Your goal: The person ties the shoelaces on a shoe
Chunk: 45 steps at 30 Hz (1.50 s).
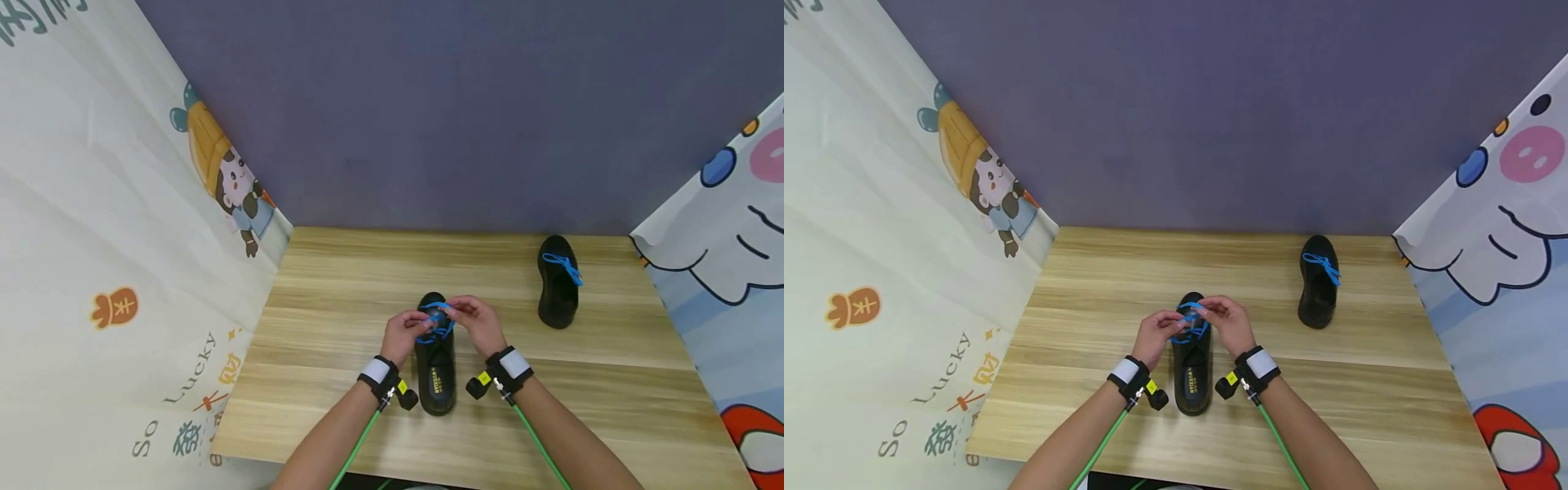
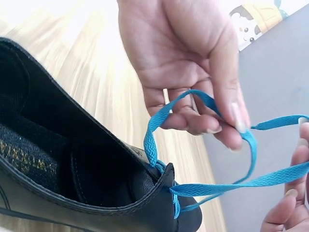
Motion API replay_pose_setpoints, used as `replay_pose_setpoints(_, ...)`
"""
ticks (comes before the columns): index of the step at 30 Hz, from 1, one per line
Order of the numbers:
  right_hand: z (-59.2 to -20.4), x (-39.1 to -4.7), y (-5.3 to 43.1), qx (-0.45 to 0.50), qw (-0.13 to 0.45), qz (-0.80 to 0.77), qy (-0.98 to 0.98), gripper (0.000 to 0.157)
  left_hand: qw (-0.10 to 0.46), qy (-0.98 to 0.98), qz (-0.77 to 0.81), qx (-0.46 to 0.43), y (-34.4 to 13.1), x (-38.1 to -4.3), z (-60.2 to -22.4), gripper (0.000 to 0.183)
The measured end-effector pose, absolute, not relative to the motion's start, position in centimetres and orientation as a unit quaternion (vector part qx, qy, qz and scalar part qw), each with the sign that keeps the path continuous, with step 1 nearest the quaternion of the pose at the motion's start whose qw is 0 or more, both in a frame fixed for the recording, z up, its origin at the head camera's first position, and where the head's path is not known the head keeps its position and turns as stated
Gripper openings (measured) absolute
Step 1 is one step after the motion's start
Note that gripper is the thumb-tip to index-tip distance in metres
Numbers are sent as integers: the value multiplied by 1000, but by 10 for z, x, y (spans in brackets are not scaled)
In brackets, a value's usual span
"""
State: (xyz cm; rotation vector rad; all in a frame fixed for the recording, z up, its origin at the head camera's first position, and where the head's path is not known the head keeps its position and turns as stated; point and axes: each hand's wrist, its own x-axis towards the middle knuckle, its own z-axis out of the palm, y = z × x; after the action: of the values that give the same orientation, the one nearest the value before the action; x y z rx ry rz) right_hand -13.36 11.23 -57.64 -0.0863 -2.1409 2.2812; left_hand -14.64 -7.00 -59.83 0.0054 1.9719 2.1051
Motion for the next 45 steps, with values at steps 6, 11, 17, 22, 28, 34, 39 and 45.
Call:
replay_pose_setpoints(6,-576,-134,109,-20,-5,706,-708,26,138,679,721,7,-67,-147,-595,18)
replay_pose_setpoints(11,-573,-134,105,-16,-14,667,-744,20,149,672,725,3,-66,-146,-591,17)
replay_pose_setpoints(17,-576,-134,103,-4,-8,622,-783,15,148,675,723,-5,-64,-146,-587,17)
replay_pose_setpoints(22,-583,-133,104,30,15,606,-795,12,156,649,744,-29,-62,-146,-589,19)
replay_pose_setpoints(28,-587,-132,104,68,34,603,-794,12,144,628,764,-50,-60,-147,-594,17)
replay_pose_setpoints(34,-591,-131,108,86,23,605,-791,20,129,622,771,-38,-61,-148,-594,12)
replay_pose_setpoints(39,-593,-132,112,79,-29,620,-780,24,129,628,767,-31,-64,-149,-592,16)
replay_pose_setpoints(45,-593,-137,117,85,-33,543,-835,18,135,625,768,-29,-66,-149,-591,15)
